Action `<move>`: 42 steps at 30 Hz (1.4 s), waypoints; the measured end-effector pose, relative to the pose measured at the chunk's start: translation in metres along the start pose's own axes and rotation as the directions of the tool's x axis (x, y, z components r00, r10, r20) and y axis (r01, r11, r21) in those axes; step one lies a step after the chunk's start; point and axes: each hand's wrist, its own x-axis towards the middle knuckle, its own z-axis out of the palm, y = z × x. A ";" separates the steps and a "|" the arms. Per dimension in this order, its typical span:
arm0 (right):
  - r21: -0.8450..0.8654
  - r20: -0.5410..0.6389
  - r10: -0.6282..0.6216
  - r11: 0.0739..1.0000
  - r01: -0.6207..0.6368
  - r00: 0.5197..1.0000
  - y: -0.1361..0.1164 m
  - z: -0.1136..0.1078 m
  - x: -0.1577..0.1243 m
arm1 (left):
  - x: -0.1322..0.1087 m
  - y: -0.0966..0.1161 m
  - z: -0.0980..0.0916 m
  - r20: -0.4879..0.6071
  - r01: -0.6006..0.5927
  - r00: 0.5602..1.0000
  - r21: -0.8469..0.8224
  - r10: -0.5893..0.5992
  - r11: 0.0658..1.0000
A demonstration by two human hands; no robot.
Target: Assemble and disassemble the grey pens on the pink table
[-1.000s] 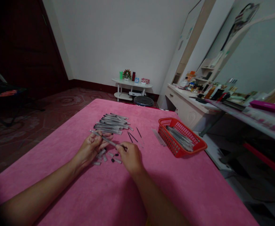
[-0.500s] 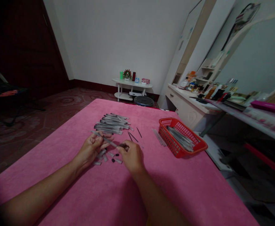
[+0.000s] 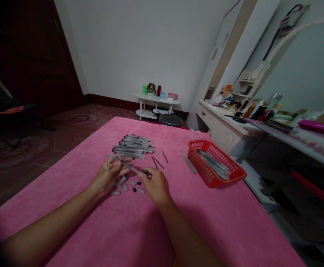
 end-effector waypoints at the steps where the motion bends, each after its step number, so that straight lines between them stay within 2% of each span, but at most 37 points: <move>1: -0.001 0.012 -0.004 1.000 0.004 1.000 0.000 0.000 0.000 | 0.000 0.000 0.000 0.006 0.003 1.000 0.001 -0.003 1.000; 6: -0.010 -0.040 0.006 1.000 -0.006 0.999 -0.001 0.000 0.000 | 0.000 0.000 -0.001 0.010 0.009 1.000 0.002 -0.009 1.000; 10: -0.014 0.009 -0.004 1.000 0.005 1.000 0.001 -0.001 0.000 | 0.001 0.000 0.000 -0.002 0.012 1.000 -0.003 -0.012 1.000; 15: -0.010 -0.036 0.002 1.000 -0.003 0.999 0.004 0.001 0.001 | 0.001 -0.001 -0.002 -0.008 0.008 1.000 -0.001 -0.008 1.000; 19: -0.024 0.005 -0.019 1.000 0.020 1.000 0.004 0.001 0.001 | 0.000 0.000 -0.001 -0.021 0.020 1.000 0.002 -0.020 1.000; 24: -0.101 -0.073 0.008 0.995 -0.016 0.997 0.002 -0.002 0.000 | 0.004 -0.001 -0.005 -0.070 0.001 0.998 0.013 0.000 1.000; 27: -0.206 -0.070 0.005 0.978 -0.019 0.998 0.000 -0.004 -0.001 | 0.009 -0.002 -0.011 -0.109 -0.035 0.993 0.009 0.036 0.999; 31: -0.325 0.001 -0.040 0.945 0.038 0.999 -0.003 -0.004 -0.004 | 0.010 -0.002 -0.013 -0.116 -0.045 0.992 0.011 0.046 0.999; 37: -0.331 -0.004 -0.165 0.931 0.154 0.986 -0.012 -0.002 -0.006 | 0.004 0.000 -0.004 -0.083 -0.008 0.997 0.020 0.010 1.000; 40: -0.385 0.032 -0.227 0.896 0.222 0.973 -0.014 -0.011 -0.003 | 0.006 0.000 -0.005 -0.086 -0.016 0.996 0.026 0.018 1.000; 42: -0.450 0.064 -0.240 0.859 0.242 0.969 -0.013 -0.022 0.000 | 0.010 0.002 -0.010 -0.145 -0.063 0.987 0.025 0.066 0.998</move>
